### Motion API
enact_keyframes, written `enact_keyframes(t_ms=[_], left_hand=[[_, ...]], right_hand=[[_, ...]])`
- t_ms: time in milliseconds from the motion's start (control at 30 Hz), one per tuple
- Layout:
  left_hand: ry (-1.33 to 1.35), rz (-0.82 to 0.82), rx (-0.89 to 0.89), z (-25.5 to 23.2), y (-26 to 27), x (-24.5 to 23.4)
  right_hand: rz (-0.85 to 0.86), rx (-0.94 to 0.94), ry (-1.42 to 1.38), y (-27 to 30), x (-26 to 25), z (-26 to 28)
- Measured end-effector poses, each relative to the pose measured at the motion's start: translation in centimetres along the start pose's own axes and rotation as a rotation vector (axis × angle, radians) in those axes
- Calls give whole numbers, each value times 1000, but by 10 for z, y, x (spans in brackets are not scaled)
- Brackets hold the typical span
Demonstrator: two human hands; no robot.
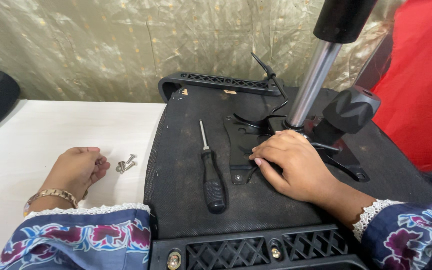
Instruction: The person uses a screwdriver to tighten screws into the underside of an office chair seat, securing the central gas lift and mounting plate. The person then picks up additional screws and continues fastening the components to the seat base.
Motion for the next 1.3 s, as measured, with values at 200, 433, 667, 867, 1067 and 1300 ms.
enact_keyframes(t_ms=[200, 433, 667, 867, 1067, 1300], left_hand=[[-538, 114, -74, -5, 3, 5], [-921, 71, 126, -22, 9, 26], [-918, 72, 161, -22, 15, 34], [-950, 61, 228, -23, 20, 38], [-684, 57, 133, -15, 18, 18], [-694, 131, 119, -13, 19, 23]], right_hand=[[-3, 10, -6, 0, 0, 0], [-2, 12, 12, 1, 0, 0], [2, 15, -5, 1, 0, 1], [7, 14, -15, 0, -1, 1], [-8, 25, 2, 1, 0, -1], [5, 34, -2, 1, 1, -1]])
Point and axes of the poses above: each hand's wrist, its own y-axis away from the middle knuckle, its own x-axis out of the palm, z = x × y, the point moved 8 cm from there along -y, towards the middle knuckle
